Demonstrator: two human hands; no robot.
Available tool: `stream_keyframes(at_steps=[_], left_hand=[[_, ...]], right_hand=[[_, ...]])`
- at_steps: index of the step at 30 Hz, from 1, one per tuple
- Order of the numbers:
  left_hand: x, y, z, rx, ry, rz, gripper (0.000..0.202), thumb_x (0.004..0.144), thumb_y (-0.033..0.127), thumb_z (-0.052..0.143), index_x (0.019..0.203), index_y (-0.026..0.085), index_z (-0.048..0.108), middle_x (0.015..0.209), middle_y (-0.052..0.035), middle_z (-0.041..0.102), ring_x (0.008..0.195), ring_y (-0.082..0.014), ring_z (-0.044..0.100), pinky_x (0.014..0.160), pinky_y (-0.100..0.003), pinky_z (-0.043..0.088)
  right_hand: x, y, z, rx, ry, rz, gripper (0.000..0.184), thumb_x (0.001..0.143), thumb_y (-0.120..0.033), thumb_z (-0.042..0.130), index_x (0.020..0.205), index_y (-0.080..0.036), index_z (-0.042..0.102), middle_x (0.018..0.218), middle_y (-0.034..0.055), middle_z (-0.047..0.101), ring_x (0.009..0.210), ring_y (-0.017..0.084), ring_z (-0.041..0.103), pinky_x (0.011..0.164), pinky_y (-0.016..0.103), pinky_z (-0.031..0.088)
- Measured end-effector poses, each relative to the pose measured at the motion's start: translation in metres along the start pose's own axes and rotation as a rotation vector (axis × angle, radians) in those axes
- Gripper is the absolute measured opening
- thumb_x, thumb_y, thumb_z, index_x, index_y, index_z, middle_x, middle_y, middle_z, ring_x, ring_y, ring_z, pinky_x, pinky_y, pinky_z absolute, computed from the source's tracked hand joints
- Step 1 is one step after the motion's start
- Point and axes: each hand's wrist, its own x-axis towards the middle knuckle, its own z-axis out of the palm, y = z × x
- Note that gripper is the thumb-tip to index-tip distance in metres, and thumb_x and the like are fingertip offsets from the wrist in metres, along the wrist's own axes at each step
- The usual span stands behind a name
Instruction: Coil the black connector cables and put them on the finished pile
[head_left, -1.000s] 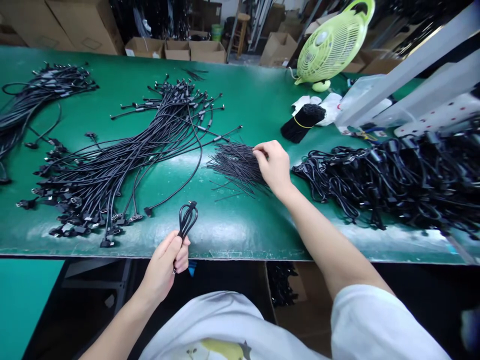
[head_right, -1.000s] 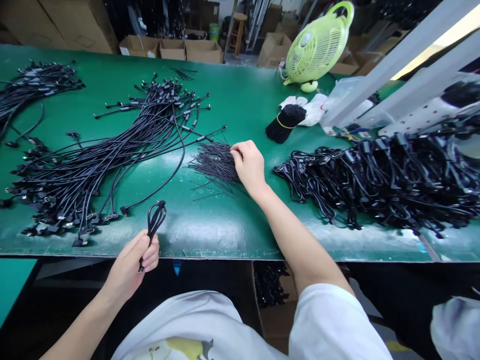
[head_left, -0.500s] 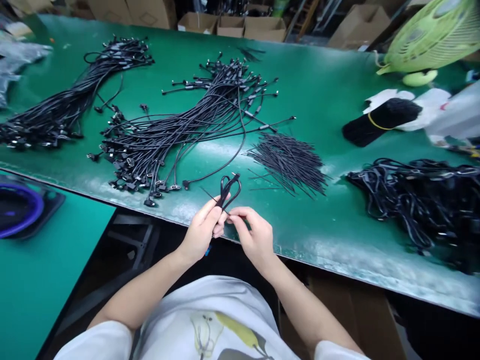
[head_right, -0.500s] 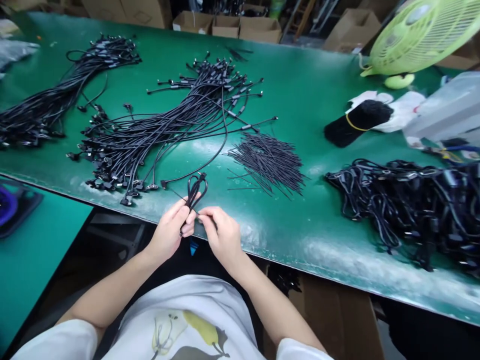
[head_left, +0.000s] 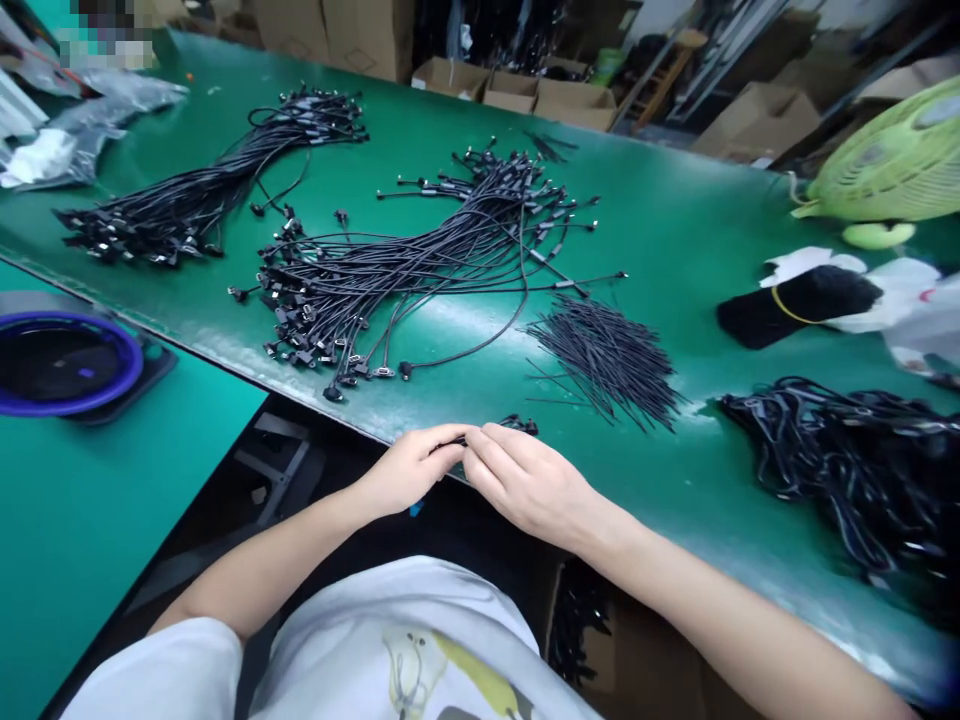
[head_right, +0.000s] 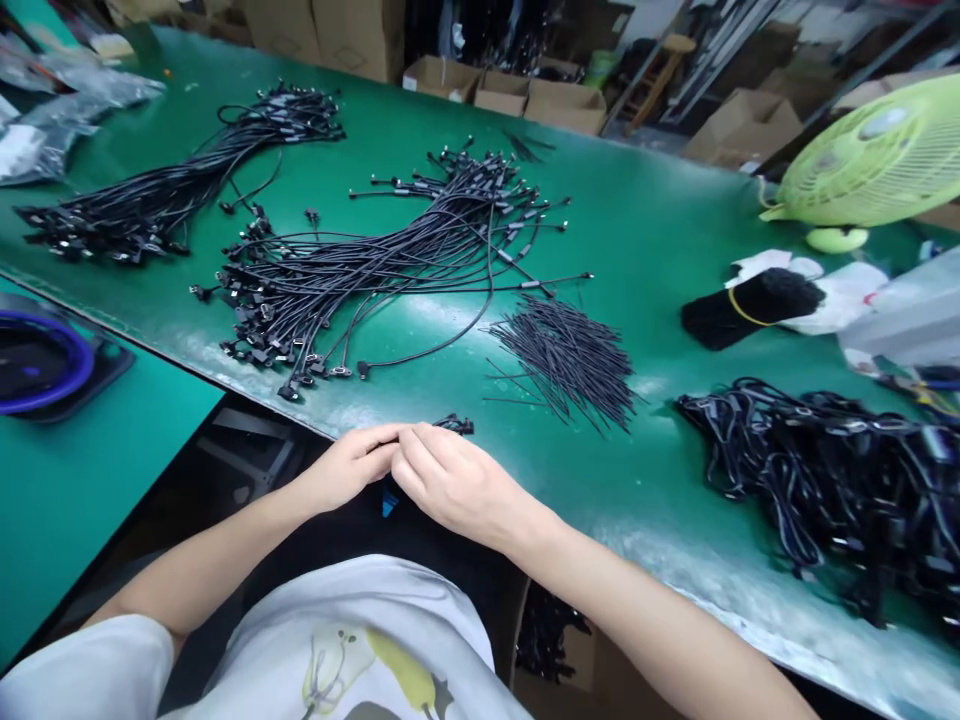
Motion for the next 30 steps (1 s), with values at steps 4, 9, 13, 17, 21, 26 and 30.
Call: stream_keyframes(at_steps=[4, 9, 13, 17, 21, 26, 30], left_hand=[[0.001, -0.001, -0.001, -0.053, 0.003, -0.068, 0.024, 0.089, 0.030, 0.050, 0.091, 0.014, 0.068, 0.065, 0.0014, 0.056, 0.064, -0.0127, 0.051, 0.065, -0.025, 0.044], [0.007, -0.018, 0.009, -0.231, -0.017, -0.191, 0.023, 0.087, 0.034, 0.052, 0.081, 0.014, 0.063, 0.054, 0.0073, 0.036, 0.049, -0.0076, 0.031, 0.047, -0.022, 0.024], [0.006, -0.016, 0.008, -0.373, -0.077, -0.290, 0.030, 0.084, 0.038, 0.056, 0.098, 0.013, 0.067, 0.054, 0.0073, 0.038, 0.049, -0.0077, 0.034, 0.047, -0.022, 0.026], [0.002, -0.003, 0.005, -0.632, -0.154, -0.370, 0.031, 0.079, 0.032, 0.062, 0.101, 0.011, 0.070, 0.056, 0.0051, 0.043, 0.052, -0.0077, 0.038, 0.051, -0.022, 0.030], [0.011, 0.002, 0.014, -0.628, 0.112, -0.308, 0.032, 0.084, 0.021, 0.053, 0.110, 0.010, 0.067, 0.057, 0.0046, 0.044, 0.053, -0.0083, 0.037, 0.053, -0.023, 0.029], [0.023, 0.015, 0.025, -0.373, 0.366, -0.076, 0.049, 0.091, 0.023, 0.046, 0.139, 0.016, 0.050, 0.097, -0.0069, 0.064, 0.095, -0.0205, 0.057, 0.090, -0.036, 0.044], [0.024, 0.023, 0.026, -0.107, 0.427, 0.107, 0.057, 0.091, 0.023, 0.044, 0.147, 0.017, 0.039, 0.135, -0.0124, 0.052, 0.130, -0.0256, 0.042, 0.115, -0.041, 0.026]], right_hand=[[0.004, -0.003, -0.006, 0.001, -0.098, 0.016, 0.027, 0.092, -0.006, 0.040, 0.105, -0.008, 0.063, 0.111, 0.0169, 0.065, 0.090, 0.021, 0.060, 0.082, 0.034, 0.048], [0.010, -0.011, -0.007, -0.082, -0.299, -0.015, 0.031, 0.087, 0.000, 0.038, 0.096, -0.011, 0.066, 0.076, 0.0099, 0.058, 0.069, 0.022, 0.049, 0.060, 0.036, 0.039], [0.010, -0.008, -0.008, 0.037, -0.278, -0.090, 0.032, 0.084, 0.004, 0.039, 0.080, -0.015, 0.065, 0.069, 0.0087, 0.054, 0.066, 0.021, 0.045, 0.055, 0.037, 0.031], [0.006, 0.002, -0.008, 0.132, -0.207, -0.163, 0.027, 0.090, -0.003, 0.042, 0.088, -0.016, 0.066, 0.078, 0.0080, 0.060, 0.069, 0.019, 0.046, 0.056, 0.036, 0.030], [0.012, 0.010, -0.004, 0.065, -0.180, -0.044, 0.025, 0.095, -0.009, 0.041, 0.091, -0.017, 0.065, 0.077, 0.0066, 0.060, 0.064, 0.017, 0.042, 0.054, 0.034, 0.027], [0.034, 0.025, 0.001, -0.176, -0.080, 0.127, 0.029, 0.091, -0.007, 0.045, 0.066, -0.017, 0.053, 0.059, 0.0023, 0.043, 0.055, 0.016, 0.033, 0.051, 0.033, 0.021], [0.041, 0.030, 0.006, -0.093, 0.001, 0.366, 0.028, 0.087, -0.008, 0.047, 0.062, -0.018, 0.048, 0.058, 0.0016, 0.042, 0.054, 0.014, 0.032, 0.051, 0.032, 0.019]])
